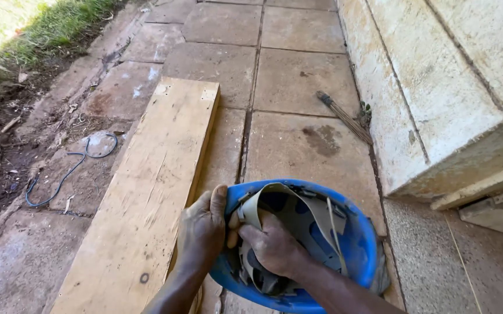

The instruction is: Cleaning a safety helmet and reassembling its internal suspension components.

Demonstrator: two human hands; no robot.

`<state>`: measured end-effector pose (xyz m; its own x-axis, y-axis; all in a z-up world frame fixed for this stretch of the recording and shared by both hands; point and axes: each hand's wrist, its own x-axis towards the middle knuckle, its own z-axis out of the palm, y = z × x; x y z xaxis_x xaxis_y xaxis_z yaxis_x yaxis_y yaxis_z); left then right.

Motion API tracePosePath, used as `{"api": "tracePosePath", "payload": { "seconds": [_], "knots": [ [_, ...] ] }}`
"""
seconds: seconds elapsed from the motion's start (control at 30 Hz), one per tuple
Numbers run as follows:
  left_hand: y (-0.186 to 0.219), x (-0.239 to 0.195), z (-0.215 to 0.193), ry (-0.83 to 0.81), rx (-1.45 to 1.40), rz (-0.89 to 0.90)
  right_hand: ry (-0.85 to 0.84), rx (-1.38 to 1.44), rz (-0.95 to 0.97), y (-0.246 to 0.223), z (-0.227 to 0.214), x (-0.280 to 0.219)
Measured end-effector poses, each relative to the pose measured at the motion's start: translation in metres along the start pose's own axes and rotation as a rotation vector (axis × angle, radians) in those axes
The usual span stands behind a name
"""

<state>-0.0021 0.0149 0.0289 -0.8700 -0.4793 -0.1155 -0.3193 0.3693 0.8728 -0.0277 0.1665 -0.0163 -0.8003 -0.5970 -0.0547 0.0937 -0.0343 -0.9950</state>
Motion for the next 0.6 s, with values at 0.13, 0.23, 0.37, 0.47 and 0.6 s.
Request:
{"api": "tracePosePath", "payload": {
  "seconds": [0.13, 0.23, 0.37, 0.47, 0.6],
  "knots": [
    [-0.005, 0.001, 0.001, 0.118, 0.216, 0.168, -0.059, 0.028, 0.075, -0.010, -0.003, 0.005],
    [0.007, -0.005, -0.003, 0.074, 0.193, 0.076, -0.102, 0.165, 0.180, -0.013, -0.007, -0.001],
    [0.002, 0.000, -0.002, -0.102, 0.153, -0.105, -0.068, -0.311, 0.053, -0.021, -0.003, -0.002],
    [-0.026, 0.026, -0.010, -0.036, 0.239, -0.047, -0.099, -0.492, -0.116, -0.020, 0.019, -0.009],
    [-0.099, 0.013, -0.034, 0.101, 0.313, -0.162, -0.311, -0.510, -0.511, -0.017, 0.041, -0.036]
  ]
}}
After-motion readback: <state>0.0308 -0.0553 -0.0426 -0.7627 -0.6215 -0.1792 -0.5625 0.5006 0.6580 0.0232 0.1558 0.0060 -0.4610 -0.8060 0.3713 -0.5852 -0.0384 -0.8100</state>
